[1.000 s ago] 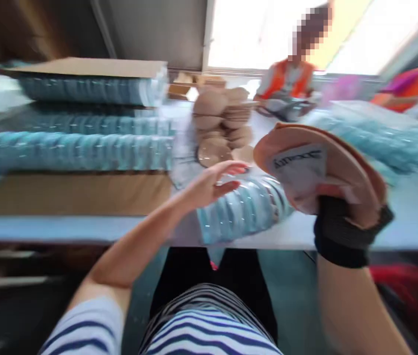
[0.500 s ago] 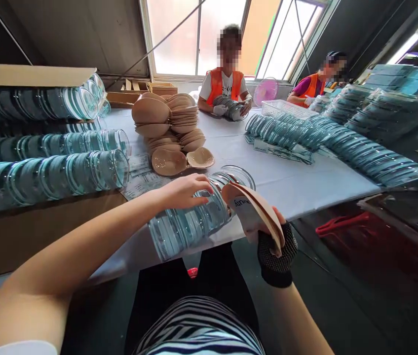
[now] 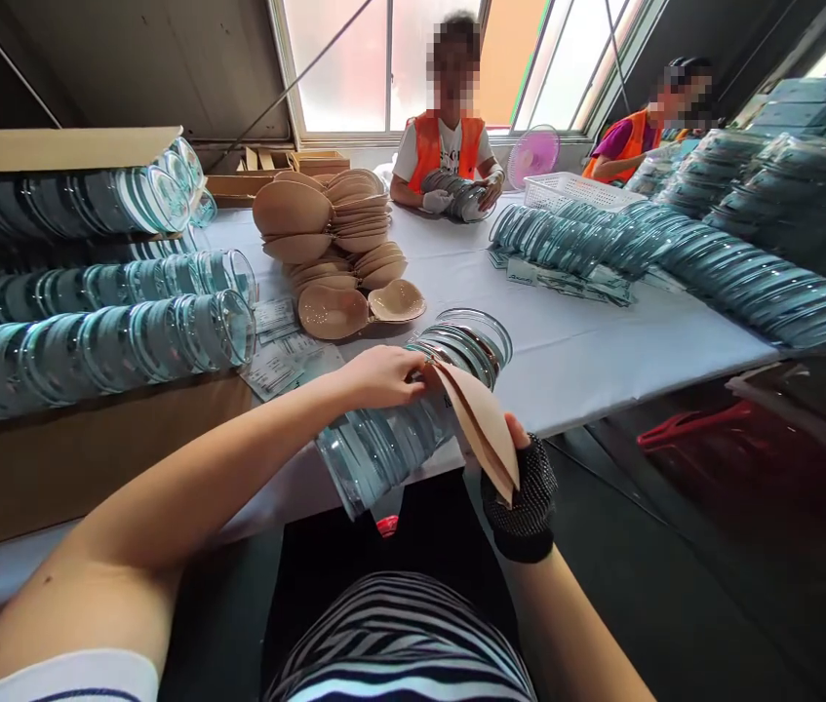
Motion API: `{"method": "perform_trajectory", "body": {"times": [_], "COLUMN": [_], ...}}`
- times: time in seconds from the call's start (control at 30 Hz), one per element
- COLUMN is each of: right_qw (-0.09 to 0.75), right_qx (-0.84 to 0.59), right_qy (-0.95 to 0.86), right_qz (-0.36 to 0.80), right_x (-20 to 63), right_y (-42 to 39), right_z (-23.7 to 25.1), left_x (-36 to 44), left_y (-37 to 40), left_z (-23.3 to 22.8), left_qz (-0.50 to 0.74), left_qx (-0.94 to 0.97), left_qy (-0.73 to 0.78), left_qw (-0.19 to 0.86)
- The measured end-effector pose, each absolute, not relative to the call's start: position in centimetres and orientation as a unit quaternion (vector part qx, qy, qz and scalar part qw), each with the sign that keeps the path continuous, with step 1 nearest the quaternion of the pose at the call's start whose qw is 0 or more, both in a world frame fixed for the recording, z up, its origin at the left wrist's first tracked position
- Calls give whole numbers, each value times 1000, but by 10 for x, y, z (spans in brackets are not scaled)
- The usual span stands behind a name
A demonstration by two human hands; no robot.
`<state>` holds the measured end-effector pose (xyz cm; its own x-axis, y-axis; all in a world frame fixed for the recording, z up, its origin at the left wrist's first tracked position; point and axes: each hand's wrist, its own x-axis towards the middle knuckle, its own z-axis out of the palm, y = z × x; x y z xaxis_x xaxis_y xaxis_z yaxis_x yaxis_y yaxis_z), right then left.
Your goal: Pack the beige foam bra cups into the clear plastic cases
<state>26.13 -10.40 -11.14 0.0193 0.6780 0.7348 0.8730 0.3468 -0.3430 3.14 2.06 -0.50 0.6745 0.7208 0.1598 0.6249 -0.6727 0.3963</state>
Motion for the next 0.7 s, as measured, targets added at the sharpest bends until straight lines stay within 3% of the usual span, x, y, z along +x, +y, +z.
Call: {"method": "perform_trajectory", "body": {"times": [0.13, 0.23, 0.37, 0.5, 0.7], "right_qw": [427, 390, 255, 139, 125], "right_qx": [-533, -546, -569, -561, -566], "right_qy": [-726, -740, -781, -815, -815], "right_qz": [-75, -50, -21, -38, -21], "right_x": [259, 259, 264, 264, 256], "right_y": [-114, -105, -86, -85, -87], "right_z": [-105, -79, -26, 3, -6], "left_x": [29, 27, 25, 22, 23], "left_y": [22, 23, 24, 27, 26], "left_z": [-6, -5, -1, 0, -5], "left_qz": [227, 261, 226, 178, 184], "left_qx": [887, 849, 822, 852, 853], "left_qy": [363, 372, 367, 348, 369], "left_qw": [173, 268, 372, 349, 320]}}
